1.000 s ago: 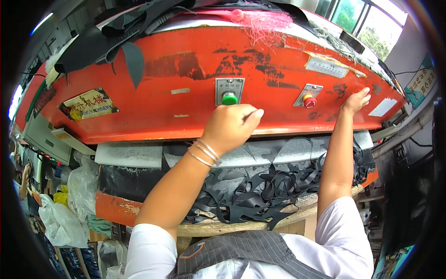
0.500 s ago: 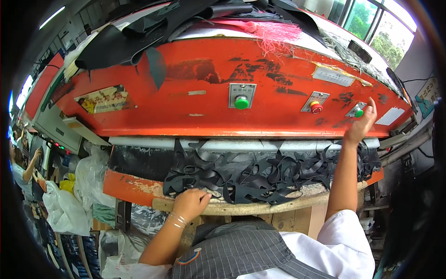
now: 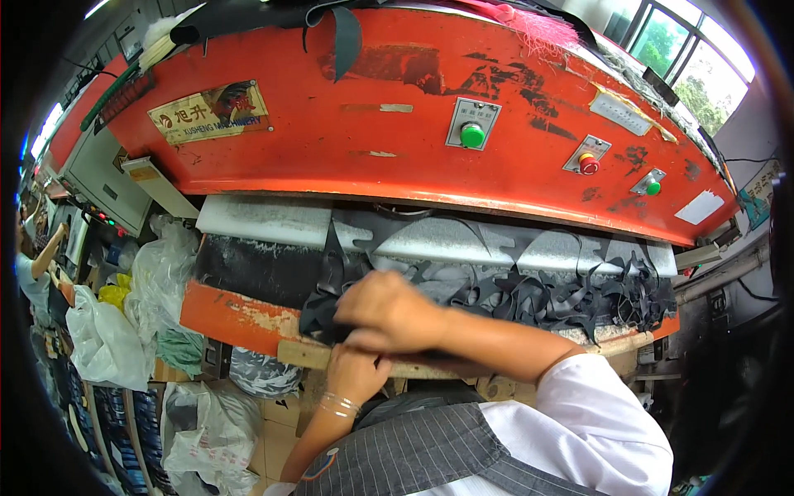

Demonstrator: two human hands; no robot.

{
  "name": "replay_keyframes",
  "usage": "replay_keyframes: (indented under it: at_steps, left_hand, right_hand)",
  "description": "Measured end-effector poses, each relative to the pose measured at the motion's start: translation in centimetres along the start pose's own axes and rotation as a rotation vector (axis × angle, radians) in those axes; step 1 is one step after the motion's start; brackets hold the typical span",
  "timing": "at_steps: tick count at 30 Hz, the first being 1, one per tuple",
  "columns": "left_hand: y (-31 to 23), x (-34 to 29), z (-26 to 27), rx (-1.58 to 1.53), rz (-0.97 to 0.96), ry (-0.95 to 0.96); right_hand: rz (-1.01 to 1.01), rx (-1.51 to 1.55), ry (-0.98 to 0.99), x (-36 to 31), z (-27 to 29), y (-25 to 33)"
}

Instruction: Use a hydraulic press and metal dies to cut shoe components from a sheet of material.

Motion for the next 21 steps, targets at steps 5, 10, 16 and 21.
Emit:
replay_keyframes:
  at_steps: [5,10,16,21]
  left_hand:
    - [0.9,-2.9,-0.9,-0.306,-0.034,0.240]
    - [2.5,1.3,0.7,-0.819,-0.058,0.338]
    - [4.3,8.1,-1.7,-1.409,0.075,0.240]
    - [4.6,10.1,-3.3,-1.815,0.182,0.128]
  right_hand:
    - [-0.584,-0.418,0.052,-7.2,4.3,-12.0]
    - [-0.700,-0.656,0.232,-6.2,4.2,-15.7]
    - [-0.711,-0.431,0.164,-6.6,5.4,-16.2]
    - [-0.622,-0.274,0.075,-6.4,4.2,-8.6]
Point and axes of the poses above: each hand's wrist, its own x-axis towards the middle knuckle, its own z-axis out of the back of the hand, y = z × x, the point moved 6 cm from there along x, towards the middle knuckle, and after that the axes turned 12 degrees about y, right-handed, at the moved point
